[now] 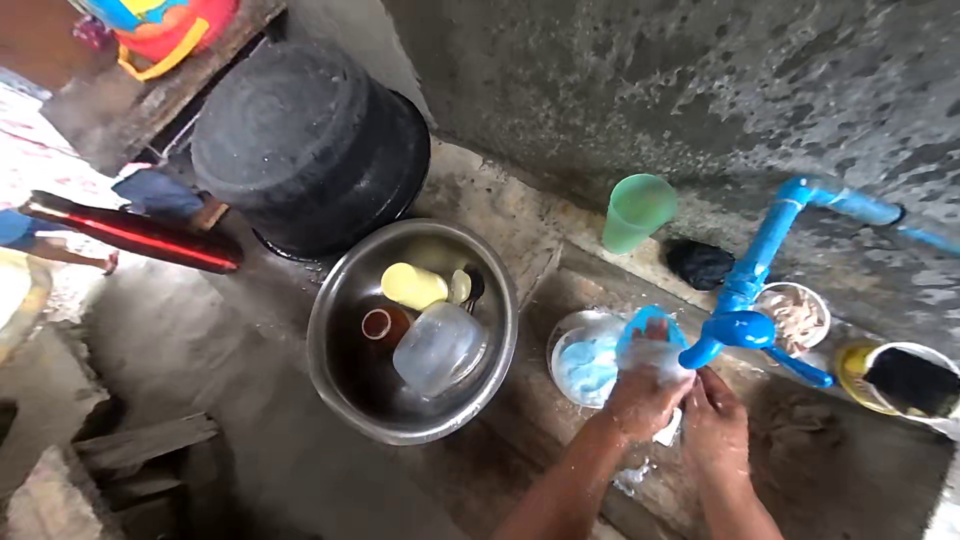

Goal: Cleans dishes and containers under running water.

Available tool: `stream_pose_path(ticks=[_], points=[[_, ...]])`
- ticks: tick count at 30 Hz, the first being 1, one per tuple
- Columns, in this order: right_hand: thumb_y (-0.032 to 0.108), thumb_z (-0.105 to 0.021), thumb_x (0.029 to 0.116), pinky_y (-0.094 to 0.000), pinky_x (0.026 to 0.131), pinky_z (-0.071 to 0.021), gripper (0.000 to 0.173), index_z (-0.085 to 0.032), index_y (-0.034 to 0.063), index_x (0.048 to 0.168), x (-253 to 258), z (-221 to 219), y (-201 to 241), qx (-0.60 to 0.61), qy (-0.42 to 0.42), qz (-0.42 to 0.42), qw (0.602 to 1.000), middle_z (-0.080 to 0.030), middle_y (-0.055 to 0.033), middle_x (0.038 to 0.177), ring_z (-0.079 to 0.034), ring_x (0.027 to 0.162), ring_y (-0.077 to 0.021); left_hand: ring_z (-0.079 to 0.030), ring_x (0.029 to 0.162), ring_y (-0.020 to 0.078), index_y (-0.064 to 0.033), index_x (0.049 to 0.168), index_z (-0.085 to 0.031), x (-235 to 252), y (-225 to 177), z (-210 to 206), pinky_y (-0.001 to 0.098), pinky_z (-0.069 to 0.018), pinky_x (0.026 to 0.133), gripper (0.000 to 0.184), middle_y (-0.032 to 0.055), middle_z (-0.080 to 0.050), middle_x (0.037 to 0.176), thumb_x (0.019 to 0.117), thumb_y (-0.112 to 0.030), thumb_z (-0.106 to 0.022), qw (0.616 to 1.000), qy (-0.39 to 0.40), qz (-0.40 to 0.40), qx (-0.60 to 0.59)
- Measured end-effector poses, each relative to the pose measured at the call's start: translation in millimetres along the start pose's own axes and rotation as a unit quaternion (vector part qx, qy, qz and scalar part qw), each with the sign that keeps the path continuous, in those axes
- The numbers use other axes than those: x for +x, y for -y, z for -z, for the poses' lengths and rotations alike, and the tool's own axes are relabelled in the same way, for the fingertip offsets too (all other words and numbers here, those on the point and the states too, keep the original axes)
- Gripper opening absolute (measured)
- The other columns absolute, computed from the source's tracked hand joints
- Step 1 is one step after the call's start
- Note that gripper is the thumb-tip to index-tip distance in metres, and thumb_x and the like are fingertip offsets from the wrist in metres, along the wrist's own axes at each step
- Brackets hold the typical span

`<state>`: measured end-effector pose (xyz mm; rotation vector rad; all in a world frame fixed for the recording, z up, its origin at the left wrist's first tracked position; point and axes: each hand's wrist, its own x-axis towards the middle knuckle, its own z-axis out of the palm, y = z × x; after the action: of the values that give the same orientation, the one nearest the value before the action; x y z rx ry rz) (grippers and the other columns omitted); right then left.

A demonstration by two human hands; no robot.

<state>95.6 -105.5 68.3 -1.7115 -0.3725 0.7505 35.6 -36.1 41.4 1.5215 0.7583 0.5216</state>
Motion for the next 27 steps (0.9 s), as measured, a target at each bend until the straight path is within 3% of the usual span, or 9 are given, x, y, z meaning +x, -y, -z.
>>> stream_pose_path(ticks=[5, 6, 9, 13, 16, 20, 23, 25, 27], points=[[0.013, -0.056, 0.0994, -0.0387, 0.095, -0.0574, 0.027, -0.074, -0.0048, 0.107, -3, -22, -30, -0.198, 0.147, 0.199, 0.948, -0.075, -0.0167, 0.108, -0.072, 0.103, -0.0210, -0.061, 0.116, 0.0169, 0.0005, 0.145, -0.047, -7, -10, 23, 0.0350, -0.0503, 0.100, 0.061, 0.0171, -0.061, 0.132, 0.1121, -0.044, -0.020, 0.892, -0.252, 0.244, -0.285], [0.015, -0.060, 0.0979, -0.0467, 0.092, -0.0585, 0.024, -0.076, -0.0017, 0.104, 3, -20, -35, -0.260, 0.134, 0.231, 0.928, -0.075, -0.0177, 0.105, -0.073, 0.101, -0.0285, -0.066, 0.107, 0.0176, -0.0061, 0.141, -0.051, -7, -2, 27, 0.0381, -0.0559, 0.090, 0.062, 0.0126, -0.066, 0.123, 0.1101, -0.051, -0.021, 0.859, -0.275, 0.269, -0.338], [0.017, -0.073, 0.0843, -0.0647, 0.102, -0.0460, 0.044, -0.068, -0.0089, 0.119, 34, -10, -41, -0.371, 0.063, 0.202, 0.904, -0.064, -0.0327, 0.124, -0.059, 0.119, -0.0515, -0.068, 0.110, 0.0238, -0.0077, 0.141, -0.050, -20, 21, 24, 0.0461, -0.0579, 0.092, 0.062, 0.0133, -0.068, 0.122, 0.1097, -0.052, -0.022, 0.829, -0.236, 0.242, -0.446], [0.014, -0.063, 0.0930, -0.0607, 0.105, -0.0480, 0.043, -0.065, -0.0012, 0.133, 15, -29, -42, -0.384, 0.092, 0.214, 0.893, -0.062, -0.0245, 0.137, -0.060, 0.126, -0.0439, -0.069, 0.102, 0.0155, -0.0083, 0.135, -0.056, -16, 13, 15, 0.0366, -0.0586, 0.087, 0.057, 0.0084, -0.070, 0.115, 0.1107, -0.048, -0.024, 0.844, -0.228, 0.277, -0.398], [0.007, -0.059, 0.0935, -0.0521, 0.100, -0.0550, 0.033, -0.075, 0.0078, 0.122, -14, -19, -55, -0.395, 0.151, 0.323, 0.847, -0.067, -0.0123, 0.136, -0.066, 0.122, -0.0337, -0.067, 0.108, 0.0177, -0.0079, 0.140, -0.053, -10, 23, 27, 0.0390, -0.0560, 0.092, 0.060, 0.0107, -0.067, 0.122, 0.1102, -0.051, -0.023, 0.833, -0.274, 0.273, -0.396], [0.011, -0.064, 0.0893, -0.0678, 0.110, -0.0384, 0.032, -0.072, -0.0057, 0.115, 15, 3, -46, -0.433, 0.054, 0.262, 0.861, -0.066, -0.0262, 0.130, -0.055, 0.128, -0.0517, -0.069, 0.104, 0.0226, -0.0101, 0.137, -0.052, -14, 32, 20, 0.0440, -0.0594, 0.088, 0.061, 0.0113, -0.069, 0.116, 0.1090, -0.054, -0.020, 0.803, -0.215, 0.249, -0.496], [0.019, -0.065, 0.0903, -0.0759, 0.116, -0.0199, 0.045, -0.067, -0.0013, 0.130, 22, 0, -38, -0.448, 0.070, 0.241, 0.858, -0.060, -0.0226, 0.142, -0.048, 0.138, -0.0492, -0.069, 0.096, 0.0173, -0.0093, 0.134, -0.055, -10, 16, 1, 0.0380, -0.0592, 0.082, 0.057, 0.0087, -0.070, 0.109, 0.1102, -0.051, -0.023, 0.836, -0.198, 0.298, -0.415], [0.017, -0.069, 0.0887, -0.0754, 0.110, -0.0321, 0.041, -0.069, -0.0046, 0.123, 18, 7, -40, -0.398, 0.069, 0.246, 0.881, -0.058, -0.0333, 0.136, -0.051, 0.130, -0.0558, -0.065, 0.100, 0.0153, 0.0008, 0.135, -0.054, -8, 4, -3, 0.0328, -0.0552, 0.088, 0.045, 0.0134, -0.066, 0.114, 0.1131, -0.029, -0.029, 0.911, -0.172, 0.258, -0.271], [0.004, -0.070, 0.0824, -0.0700, 0.105, -0.0407, 0.043, -0.066, -0.0110, 0.123, 29, 24, -39, -0.361, 0.006, 0.223, 0.905, -0.053, -0.0408, 0.134, -0.050, 0.126, -0.0601, -0.063, 0.119, 0.0239, 0.0126, 0.137, -0.053, -11, -10, 8, 0.0367, -0.0489, 0.106, 0.039, 0.0251, -0.063, 0.128, 0.0999, 0.001, -0.046, 0.986, -0.079, 0.136, -0.061]])
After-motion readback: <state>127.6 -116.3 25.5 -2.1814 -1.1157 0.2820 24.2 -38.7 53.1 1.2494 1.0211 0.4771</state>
